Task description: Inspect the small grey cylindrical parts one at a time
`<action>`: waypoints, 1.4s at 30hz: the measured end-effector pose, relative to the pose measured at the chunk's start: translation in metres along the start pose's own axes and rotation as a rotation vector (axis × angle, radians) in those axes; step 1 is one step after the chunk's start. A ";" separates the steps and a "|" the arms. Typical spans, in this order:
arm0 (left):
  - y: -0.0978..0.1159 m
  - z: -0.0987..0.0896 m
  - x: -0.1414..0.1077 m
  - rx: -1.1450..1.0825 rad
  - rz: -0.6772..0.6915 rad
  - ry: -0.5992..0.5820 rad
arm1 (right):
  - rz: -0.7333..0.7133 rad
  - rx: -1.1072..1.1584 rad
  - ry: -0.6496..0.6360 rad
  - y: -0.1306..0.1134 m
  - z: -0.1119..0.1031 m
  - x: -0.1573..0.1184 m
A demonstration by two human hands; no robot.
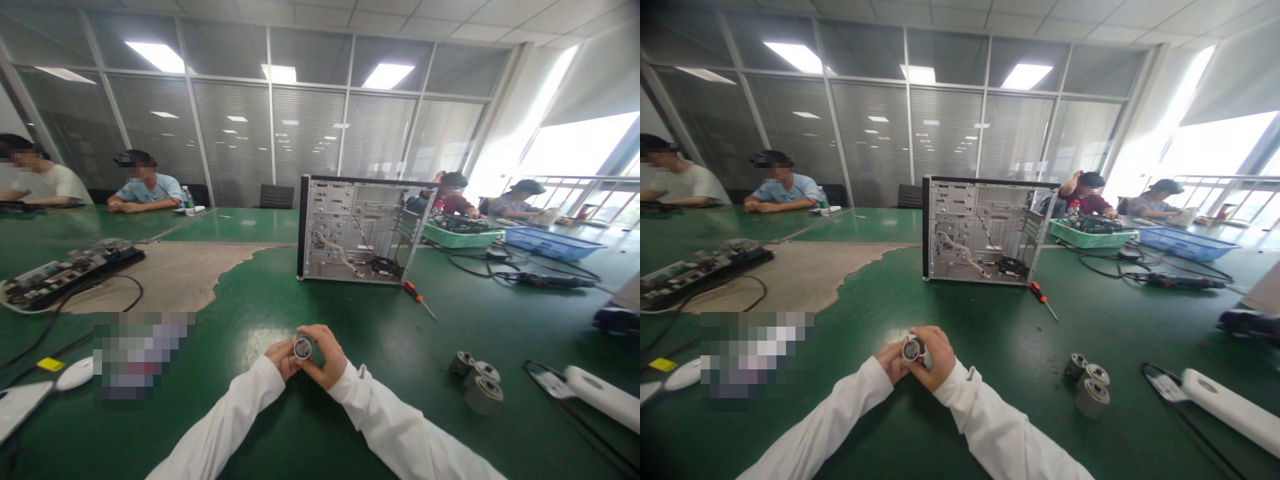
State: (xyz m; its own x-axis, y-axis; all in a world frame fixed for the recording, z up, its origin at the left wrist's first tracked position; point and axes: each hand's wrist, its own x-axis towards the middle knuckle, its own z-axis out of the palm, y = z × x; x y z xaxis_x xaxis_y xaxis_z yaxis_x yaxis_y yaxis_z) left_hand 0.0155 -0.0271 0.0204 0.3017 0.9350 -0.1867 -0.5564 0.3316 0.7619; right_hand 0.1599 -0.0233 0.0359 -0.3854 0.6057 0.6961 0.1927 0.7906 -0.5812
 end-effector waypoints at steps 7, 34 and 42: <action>-0.001 -0.008 0.006 -0.149 0.002 0.099 | 0.144 0.066 0.152 0.012 0.003 0.000; -0.021 0.010 0.002 0.642 0.586 0.317 | 1.035 0.897 0.089 0.057 0.012 0.003; -0.026 0.009 0.007 0.626 0.636 0.416 | 0.940 0.792 -0.025 0.041 0.008 0.004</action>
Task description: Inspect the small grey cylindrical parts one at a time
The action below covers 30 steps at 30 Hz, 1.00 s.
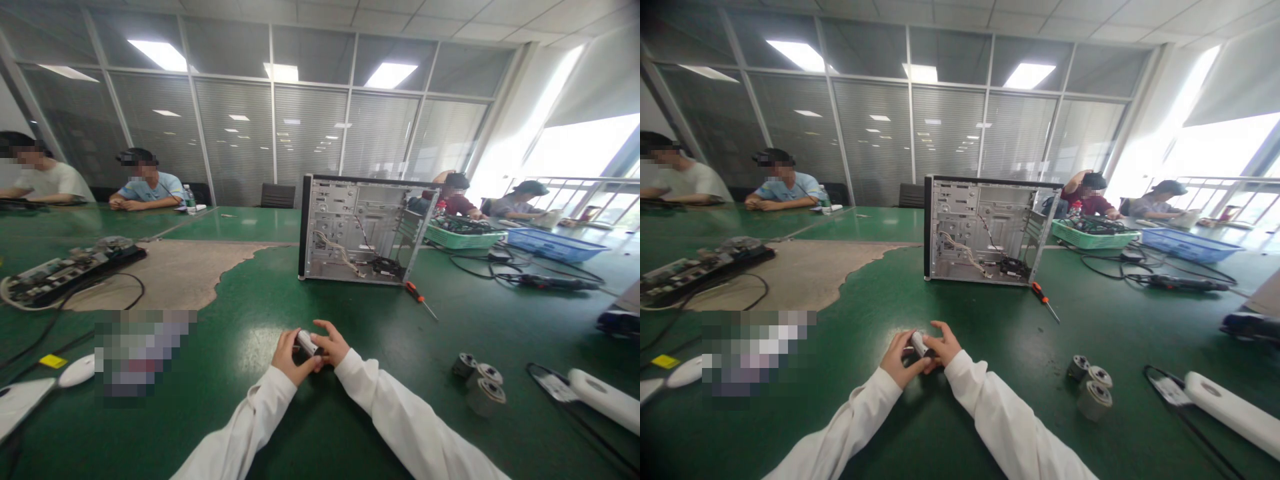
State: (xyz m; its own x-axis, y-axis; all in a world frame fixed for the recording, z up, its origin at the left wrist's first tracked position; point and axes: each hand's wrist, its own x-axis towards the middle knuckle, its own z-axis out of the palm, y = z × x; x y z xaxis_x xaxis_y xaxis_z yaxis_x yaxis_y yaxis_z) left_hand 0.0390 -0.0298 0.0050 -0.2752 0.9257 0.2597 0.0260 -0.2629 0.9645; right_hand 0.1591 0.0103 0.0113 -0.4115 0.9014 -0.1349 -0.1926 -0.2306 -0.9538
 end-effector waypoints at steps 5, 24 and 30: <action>-0.004 -0.008 0.012 -0.180 -0.229 -0.048 | 0.005 0.022 -0.076 -0.003 0.003 -0.001; 0.026 -0.031 0.032 -0.743 -0.840 -0.065 | -0.104 0.138 -0.098 0.006 -0.001 0.005; 0.008 -0.025 0.030 -0.560 -0.560 0.012 | -0.100 0.145 -0.096 0.007 -0.002 0.006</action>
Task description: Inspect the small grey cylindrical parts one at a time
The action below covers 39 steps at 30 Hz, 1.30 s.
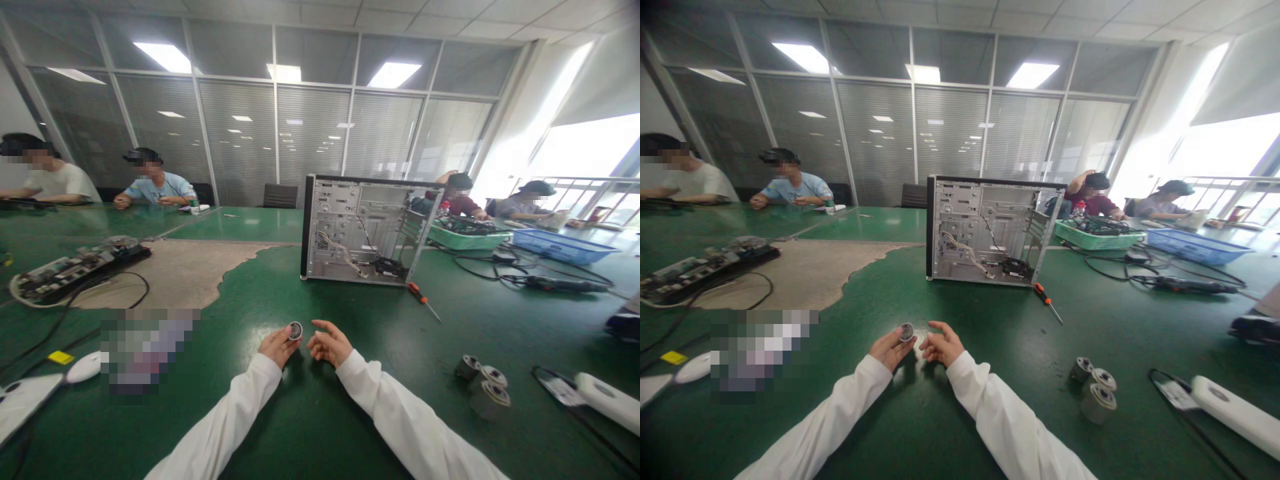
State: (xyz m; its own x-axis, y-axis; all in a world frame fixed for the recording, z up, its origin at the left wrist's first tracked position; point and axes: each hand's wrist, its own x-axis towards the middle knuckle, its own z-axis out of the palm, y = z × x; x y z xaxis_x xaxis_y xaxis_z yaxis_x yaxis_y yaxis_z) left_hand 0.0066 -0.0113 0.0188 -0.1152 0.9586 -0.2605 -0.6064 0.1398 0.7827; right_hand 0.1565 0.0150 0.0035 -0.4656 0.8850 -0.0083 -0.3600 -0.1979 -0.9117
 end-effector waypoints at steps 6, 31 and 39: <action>-0.016 -0.010 0.006 0.655 0.572 0.138 | 0.011 0.061 0.021 -0.003 -0.001 0.000; 0.000 -0.014 0.001 1.407 0.831 -0.163 | -0.117 -0.020 0.068 0.005 0.000 0.001; 0.003 -0.009 -0.005 1.388 1.117 -0.209 | -0.114 -0.038 0.042 0.007 -0.002 0.002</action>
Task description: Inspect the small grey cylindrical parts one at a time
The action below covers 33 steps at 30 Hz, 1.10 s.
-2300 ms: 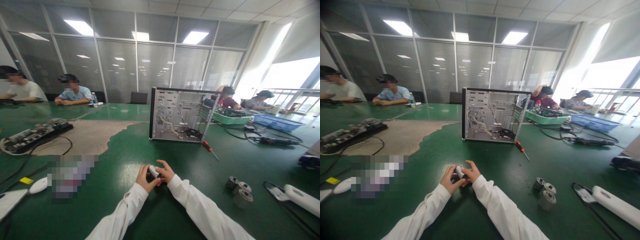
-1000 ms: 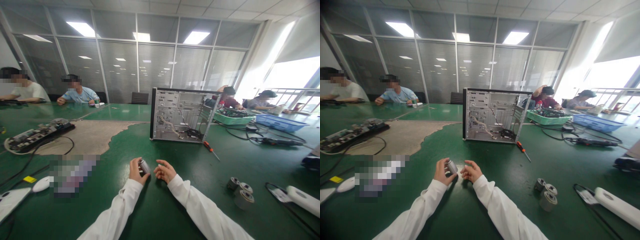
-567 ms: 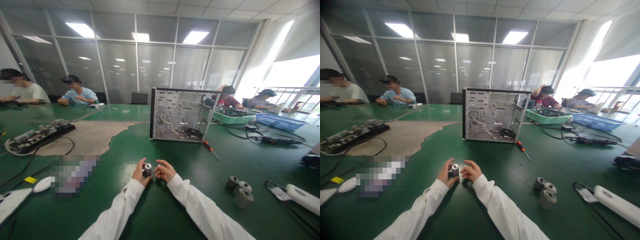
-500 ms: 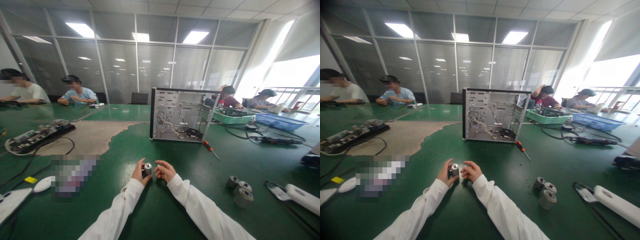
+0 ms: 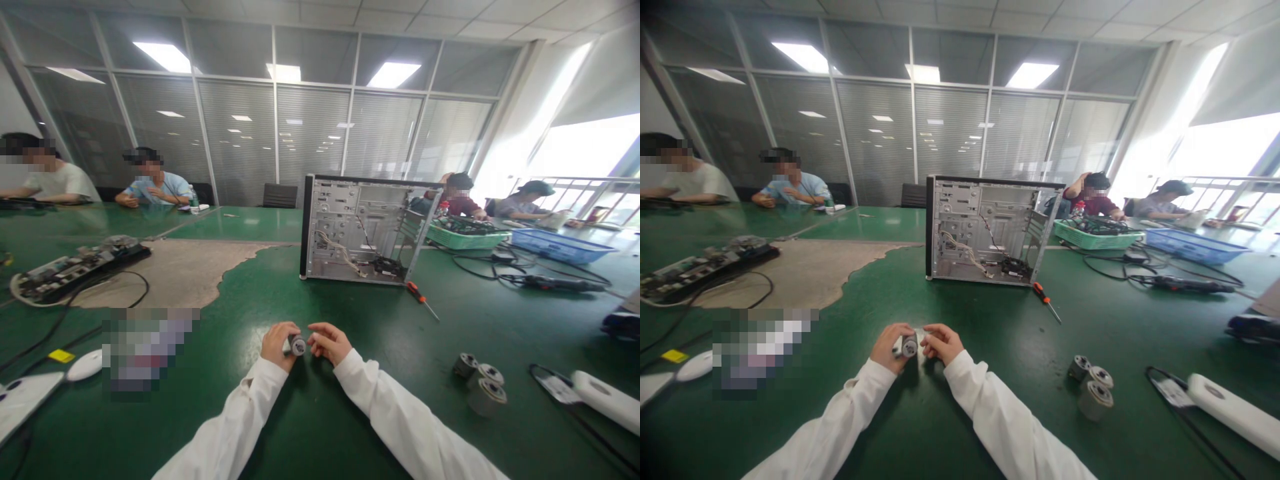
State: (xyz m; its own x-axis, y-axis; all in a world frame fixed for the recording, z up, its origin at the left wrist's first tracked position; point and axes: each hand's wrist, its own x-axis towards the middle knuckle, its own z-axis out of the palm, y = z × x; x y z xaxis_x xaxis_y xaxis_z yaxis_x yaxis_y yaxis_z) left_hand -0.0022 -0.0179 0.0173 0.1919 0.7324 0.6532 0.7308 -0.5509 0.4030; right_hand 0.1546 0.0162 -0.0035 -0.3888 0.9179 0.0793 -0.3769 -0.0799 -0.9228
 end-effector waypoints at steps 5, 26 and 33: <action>0.003 0.001 -0.001 0.013 -0.063 -0.052 | -0.015 -0.023 -0.005 -0.001 0.000 -0.001; 0.006 0.007 0.000 0.002 -0.312 -0.253 | -0.414 -0.728 0.076 -0.032 0.029 -0.008; 0.008 0.008 0.001 -0.016 -0.351 -0.238 | -0.470 -0.813 0.063 -0.039 0.030 -0.009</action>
State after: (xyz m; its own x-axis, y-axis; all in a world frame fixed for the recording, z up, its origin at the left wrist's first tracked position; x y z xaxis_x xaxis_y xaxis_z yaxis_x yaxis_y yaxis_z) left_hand 0.0090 -0.0191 0.0163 0.0808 0.9476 0.3090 0.7692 -0.2564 0.5853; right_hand 0.1475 -0.0004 0.0436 -0.2904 0.8085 0.5118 0.2284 0.5780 -0.7834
